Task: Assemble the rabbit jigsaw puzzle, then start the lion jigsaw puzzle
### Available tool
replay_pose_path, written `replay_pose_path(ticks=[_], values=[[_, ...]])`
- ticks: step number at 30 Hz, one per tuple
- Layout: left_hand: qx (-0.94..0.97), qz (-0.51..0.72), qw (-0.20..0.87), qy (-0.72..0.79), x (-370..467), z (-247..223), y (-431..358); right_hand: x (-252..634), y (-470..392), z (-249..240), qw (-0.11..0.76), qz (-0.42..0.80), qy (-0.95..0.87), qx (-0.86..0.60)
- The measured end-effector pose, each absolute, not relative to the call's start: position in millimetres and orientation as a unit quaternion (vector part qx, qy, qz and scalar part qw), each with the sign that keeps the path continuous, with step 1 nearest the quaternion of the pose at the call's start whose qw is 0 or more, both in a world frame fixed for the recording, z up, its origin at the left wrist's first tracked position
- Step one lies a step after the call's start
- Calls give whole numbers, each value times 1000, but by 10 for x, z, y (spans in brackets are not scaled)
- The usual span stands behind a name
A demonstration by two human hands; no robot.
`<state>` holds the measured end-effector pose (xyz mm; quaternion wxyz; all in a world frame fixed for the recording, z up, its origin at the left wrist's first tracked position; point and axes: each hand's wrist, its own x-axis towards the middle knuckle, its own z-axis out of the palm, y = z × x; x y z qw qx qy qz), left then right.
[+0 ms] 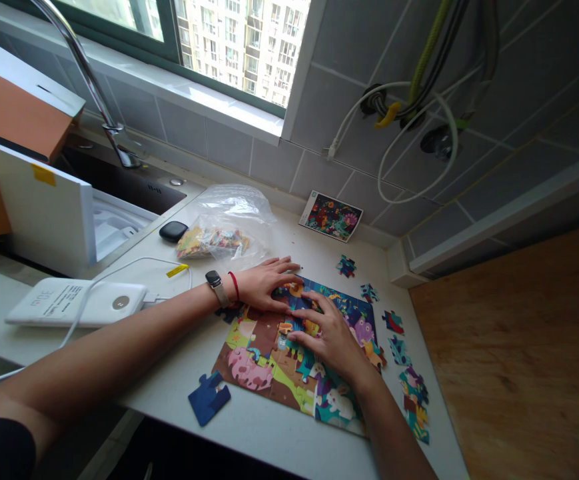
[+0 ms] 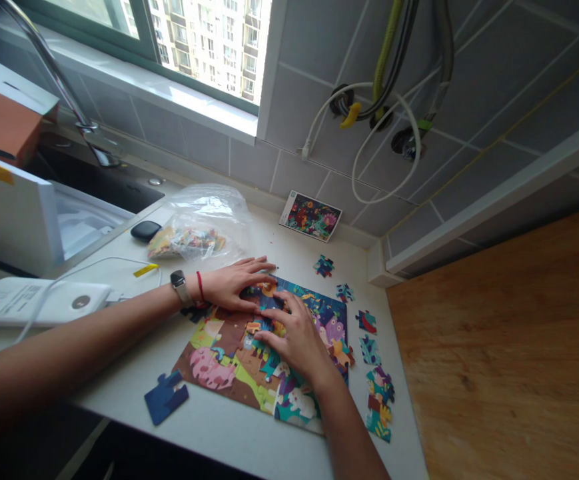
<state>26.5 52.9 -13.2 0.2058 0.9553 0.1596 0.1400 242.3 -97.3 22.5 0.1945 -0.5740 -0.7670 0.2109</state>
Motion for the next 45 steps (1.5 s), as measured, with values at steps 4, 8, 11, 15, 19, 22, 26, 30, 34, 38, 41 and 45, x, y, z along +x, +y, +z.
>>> replay_pose_path(ticks=[4, 8, 11, 15, 19, 22, 26, 30, 34, 38, 41, 45], values=[[954, 143, 210, 161, 265, -130, 528, 2379, -974, 193, 203, 196, -767, -577], [955, 133, 209, 165, 267, -108, 518, 2339, -982, 171, 210, 187, -767, -577], [953, 132, 216, 163, 265, -89, 514, 2340, -980, 173, 216, 189, -772, -568], [954, 121, 217, 166, 265, -63, 519, 2407, -952, 188, 286, 198, -748, -565], [950, 123, 230, 172, 279, -56, 533, 2512, -902, 201, 381, 149, -693, -594], [948, 131, 235, 173, 293, -59, 543, 2561, -876, 197, 399, 133, -676, -605], [940, 163, 250, 163, 298, -36, 544, 2557, -868, 179, 390, 141, -671, -614], [911, 224, 301, 174, 298, 70, 536, 2558, -859, 164, 408, 134, -651, -626], [860, 320, 352, 186, 298, 322, 530, 2616, -832, 146, 434, 133, -626, -634], [825, 391, 351, 206, 152, 671, 445, 2669, -813, 142, 449, 127, -609, -641], [833, 389, 310, 243, -124, 830, 210, 2674, -809, 142, 459, 120, -606, -638], [805, 398, 256, 358, -570, 698, -393, 2657, -802, 107, 468, 117, -609, -629]])
